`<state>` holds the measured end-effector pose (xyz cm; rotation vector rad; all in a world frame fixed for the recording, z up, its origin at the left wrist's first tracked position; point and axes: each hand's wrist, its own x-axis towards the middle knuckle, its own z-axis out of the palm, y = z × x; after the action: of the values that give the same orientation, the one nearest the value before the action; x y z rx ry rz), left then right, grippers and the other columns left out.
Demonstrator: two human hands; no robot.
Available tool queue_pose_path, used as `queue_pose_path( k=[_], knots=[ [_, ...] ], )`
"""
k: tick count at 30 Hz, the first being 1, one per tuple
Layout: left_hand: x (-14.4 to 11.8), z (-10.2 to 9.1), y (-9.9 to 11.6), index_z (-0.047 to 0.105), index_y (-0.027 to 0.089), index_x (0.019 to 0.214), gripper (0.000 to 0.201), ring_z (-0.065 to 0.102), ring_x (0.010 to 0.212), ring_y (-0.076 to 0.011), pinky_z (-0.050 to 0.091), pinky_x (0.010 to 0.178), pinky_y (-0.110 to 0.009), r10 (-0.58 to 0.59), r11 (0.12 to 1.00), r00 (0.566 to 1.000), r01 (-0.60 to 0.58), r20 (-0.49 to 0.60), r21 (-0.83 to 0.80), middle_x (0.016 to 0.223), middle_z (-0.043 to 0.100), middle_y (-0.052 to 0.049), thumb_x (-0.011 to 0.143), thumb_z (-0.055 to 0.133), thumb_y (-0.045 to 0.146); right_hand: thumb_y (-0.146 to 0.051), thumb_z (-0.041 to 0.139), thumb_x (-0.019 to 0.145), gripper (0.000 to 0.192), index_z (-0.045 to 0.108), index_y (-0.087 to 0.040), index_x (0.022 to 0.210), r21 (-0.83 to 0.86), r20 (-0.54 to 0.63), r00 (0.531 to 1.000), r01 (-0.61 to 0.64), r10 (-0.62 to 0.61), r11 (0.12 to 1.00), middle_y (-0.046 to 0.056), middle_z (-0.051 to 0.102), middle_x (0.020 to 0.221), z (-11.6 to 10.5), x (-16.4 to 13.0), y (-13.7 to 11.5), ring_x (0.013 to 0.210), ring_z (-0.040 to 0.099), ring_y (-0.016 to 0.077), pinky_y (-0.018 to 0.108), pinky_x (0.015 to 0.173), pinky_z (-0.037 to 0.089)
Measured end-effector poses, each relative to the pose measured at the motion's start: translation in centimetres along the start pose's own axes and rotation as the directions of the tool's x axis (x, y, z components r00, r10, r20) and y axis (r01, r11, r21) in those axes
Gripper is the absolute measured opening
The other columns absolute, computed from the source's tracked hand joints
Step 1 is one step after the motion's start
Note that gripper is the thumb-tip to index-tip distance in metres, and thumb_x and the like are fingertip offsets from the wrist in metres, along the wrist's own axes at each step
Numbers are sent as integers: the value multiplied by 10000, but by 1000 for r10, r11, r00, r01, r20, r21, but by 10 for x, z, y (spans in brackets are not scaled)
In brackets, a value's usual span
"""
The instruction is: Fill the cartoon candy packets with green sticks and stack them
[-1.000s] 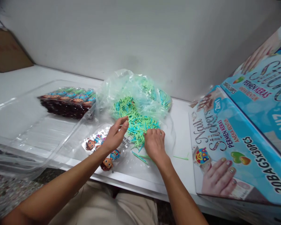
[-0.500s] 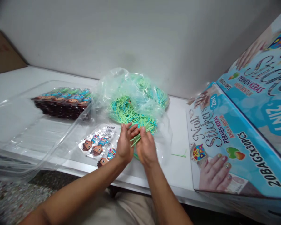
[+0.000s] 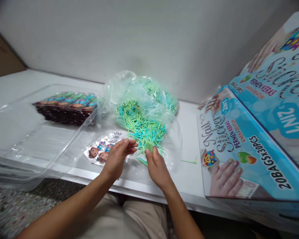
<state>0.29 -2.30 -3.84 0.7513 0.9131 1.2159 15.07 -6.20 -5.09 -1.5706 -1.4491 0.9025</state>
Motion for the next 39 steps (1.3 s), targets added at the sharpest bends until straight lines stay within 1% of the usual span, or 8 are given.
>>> queue_pose_path(
  k=[5,10,18,26,28,32,35,39],
  knots=[
    [-6,-14,7,689,120,797,324,576,603,-105,452,646,-240,-34,998,999,35,-10,59,738,697,-54,770,622,436,-289,319,966,145,419,-219,888,-697,187,982,109,33,709,27,570,777,-18,-6,14,670,567,193,282,573,340],
    [-7,-22,8,687,127,772,316,566,581,-104,440,624,-237,-33,996,998,37,-54,76,721,697,-49,750,628,437,-100,354,925,150,464,-183,986,-911,313,935,244,170,333,94,608,917,-12,-10,19,790,630,225,273,583,378],
    [-8,-23,7,690,126,766,305,568,574,-99,433,607,-227,-34,995,999,36,-23,96,715,698,-48,749,635,425,-12,353,880,233,487,-136,1024,-940,273,945,223,179,258,142,621,907,-4,5,22,814,642,240,279,599,428],
    [-10,-26,11,690,128,773,310,565,579,-103,437,614,-233,-29,992,999,31,-19,120,726,698,-50,757,621,430,-39,383,884,191,517,-158,951,-931,282,955,251,89,264,128,588,939,-20,7,22,884,596,256,330,711,404],
    [-10,-23,11,690,129,779,311,563,583,-102,437,619,-231,-26,993,999,29,-24,111,729,698,-50,759,619,431,-121,375,916,136,500,-168,894,-892,216,976,188,22,411,122,582,933,-26,9,20,892,577,249,339,741,396],
    [-11,-15,6,687,133,774,310,554,582,-103,429,607,-231,-32,992,999,34,-14,119,731,692,-48,771,604,432,-343,317,964,207,418,-207,845,-252,125,987,-64,98,966,17,566,784,-25,8,13,662,555,156,284,637,414],
    [-13,-10,5,702,139,799,266,526,581,-96,412,599,-224,-48,986,998,42,32,158,725,678,-32,744,647,393,-481,395,929,278,409,-217,841,270,217,970,-166,108,948,-59,458,687,-14,0,3,494,411,87,232,505,347],
    [-15,-5,8,727,144,810,231,488,586,-90,373,579,-214,-65,976,989,35,135,215,696,654,-8,669,730,326,-493,478,901,289,426,-214,843,456,279,958,-195,69,868,-76,388,661,0,-14,-12,475,299,64,210,448,236]
  ],
)
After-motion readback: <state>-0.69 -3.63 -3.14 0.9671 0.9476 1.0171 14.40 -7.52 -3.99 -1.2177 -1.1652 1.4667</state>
